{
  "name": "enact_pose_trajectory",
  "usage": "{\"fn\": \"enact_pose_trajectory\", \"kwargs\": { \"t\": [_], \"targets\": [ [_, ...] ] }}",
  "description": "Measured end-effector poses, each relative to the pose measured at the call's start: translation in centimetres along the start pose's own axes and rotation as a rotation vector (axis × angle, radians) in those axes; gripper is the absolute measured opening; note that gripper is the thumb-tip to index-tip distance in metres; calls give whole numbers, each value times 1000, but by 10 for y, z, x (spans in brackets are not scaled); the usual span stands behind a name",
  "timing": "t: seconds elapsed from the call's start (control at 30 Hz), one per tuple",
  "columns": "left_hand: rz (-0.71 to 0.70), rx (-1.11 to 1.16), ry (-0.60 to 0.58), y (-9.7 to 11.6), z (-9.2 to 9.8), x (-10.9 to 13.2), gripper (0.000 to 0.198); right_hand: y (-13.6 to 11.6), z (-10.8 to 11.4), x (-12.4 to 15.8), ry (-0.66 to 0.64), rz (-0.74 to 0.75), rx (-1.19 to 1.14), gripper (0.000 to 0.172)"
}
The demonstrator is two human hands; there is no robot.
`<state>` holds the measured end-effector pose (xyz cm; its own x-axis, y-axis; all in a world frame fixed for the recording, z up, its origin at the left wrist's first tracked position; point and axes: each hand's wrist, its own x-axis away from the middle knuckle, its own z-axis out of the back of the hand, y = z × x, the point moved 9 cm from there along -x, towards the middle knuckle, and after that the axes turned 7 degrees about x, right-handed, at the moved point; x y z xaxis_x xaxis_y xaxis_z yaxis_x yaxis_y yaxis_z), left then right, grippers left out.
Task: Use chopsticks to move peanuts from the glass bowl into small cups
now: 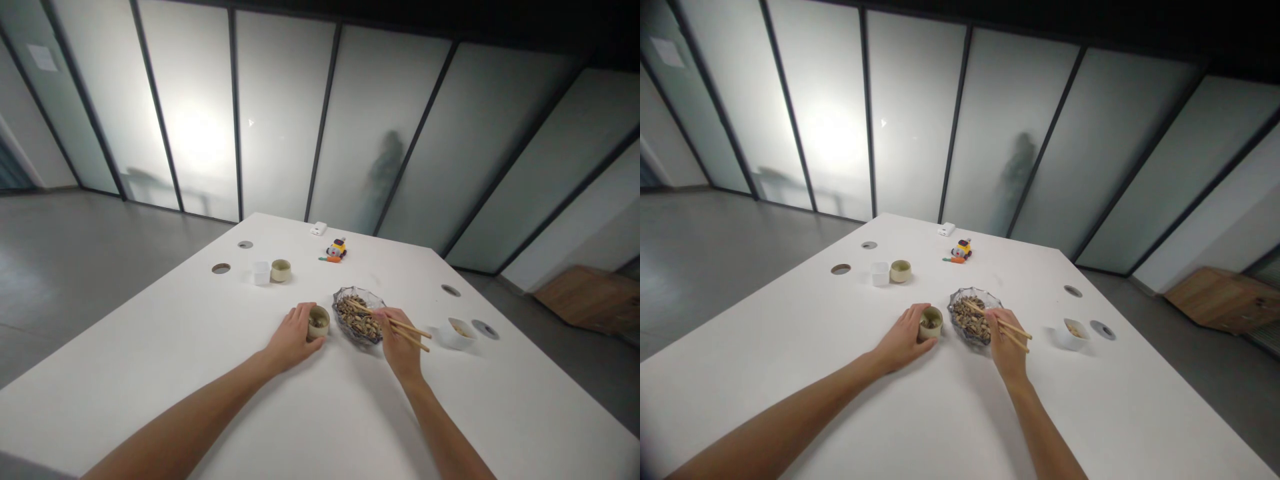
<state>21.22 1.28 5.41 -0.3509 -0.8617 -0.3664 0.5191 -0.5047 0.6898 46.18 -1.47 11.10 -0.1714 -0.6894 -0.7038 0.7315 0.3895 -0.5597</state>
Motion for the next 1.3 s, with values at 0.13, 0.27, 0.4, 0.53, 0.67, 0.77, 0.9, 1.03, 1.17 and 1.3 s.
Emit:
{"fn": "enact_pose_trajectory", "kwargs": {
  "t": [0.13,0.27,0.4,0.53,0.67,0.77,0.9,1.03,1.17,1.3],
  "targets": [
    [9,1,-15,1,0,0,67,-3,-3,2,-37,60,14,39],
    [13,2,-15,1,0,0,66,-8,-6,4,-68,109,29,37],
    [16,2,-13,1,0,1,66,-12,-2,3,-54,132,45,38],
    [31,0,-20,1,1,1,66,-11,1,2,-47,120,55,39],
    [25,8,-18,3,2,2,66,-11,3,2,-60,105,57,41],
    [20,11,-12,3,3,2,66,-11,4,3,-64,110,55,41],
    [30,3,-23,4,2,1,67,-12,8,3,-44,125,62,37],
    [33,6,-28,6,3,1,66,-10,15,1,-5,92,76,39],
    [40,7,-29,3,2,1,67,-13,23,3,36,-8,25,41],
    [29,0,-19,0,0,1,67,-23,22,9,-8,-88,-88,41]
  ]
}}
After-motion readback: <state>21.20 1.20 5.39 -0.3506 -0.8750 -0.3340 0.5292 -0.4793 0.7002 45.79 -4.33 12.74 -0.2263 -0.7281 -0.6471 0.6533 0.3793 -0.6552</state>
